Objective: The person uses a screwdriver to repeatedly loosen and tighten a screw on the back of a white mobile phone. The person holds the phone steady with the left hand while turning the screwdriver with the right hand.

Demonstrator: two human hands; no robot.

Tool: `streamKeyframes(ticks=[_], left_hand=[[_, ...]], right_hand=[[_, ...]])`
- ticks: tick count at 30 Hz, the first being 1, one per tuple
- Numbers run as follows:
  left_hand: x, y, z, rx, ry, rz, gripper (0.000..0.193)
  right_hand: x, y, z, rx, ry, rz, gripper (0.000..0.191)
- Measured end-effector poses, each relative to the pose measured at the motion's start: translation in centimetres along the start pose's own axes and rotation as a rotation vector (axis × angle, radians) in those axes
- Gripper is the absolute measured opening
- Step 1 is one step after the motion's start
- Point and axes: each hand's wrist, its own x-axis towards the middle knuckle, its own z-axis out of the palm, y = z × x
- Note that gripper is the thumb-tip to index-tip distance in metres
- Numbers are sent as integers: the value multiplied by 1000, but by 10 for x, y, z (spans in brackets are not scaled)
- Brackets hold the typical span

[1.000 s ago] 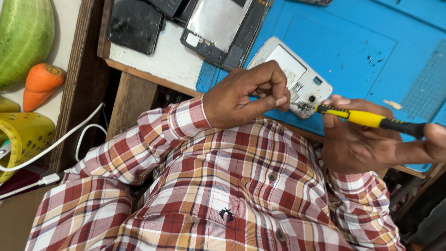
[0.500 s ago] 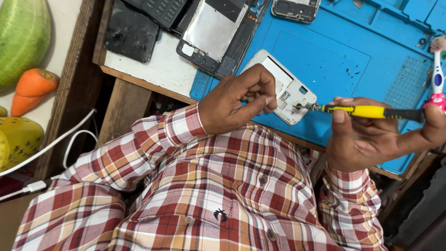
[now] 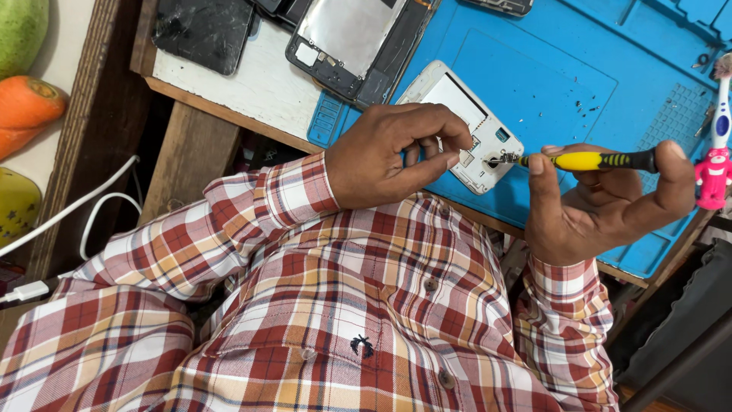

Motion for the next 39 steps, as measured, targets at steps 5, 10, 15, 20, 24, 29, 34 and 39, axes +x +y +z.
streamKeyframes(ticks=[5,10,15,20,24,29,34,39], left_hand=[[-1,1,0,-5,9,6,17],[0,0,-1,-1,8,14,17],[0,-1,-1,1,3,33,15],[0,-3,1,16,4,67,14],[0,-4,0,11,3,63,13],[0,-3,0,21,3,58,14],[1,-2,-1,8,1,53,13],[0,-1,-1,25,4,41,14]], right_hand=[[3,0,5,14,11,-20,85],[3,-2,5,1,-8,-18,87],[2,-3,5,-32,-15,-17,87],[1,-1,7,-34,-5,-29,87],[1,3,8,-36,2,-62,88],[4,1,10,8,-14,-64,88],[6,-2,10,32,-49,-66,88],[2,-2,4,54,-111,-44,91]])
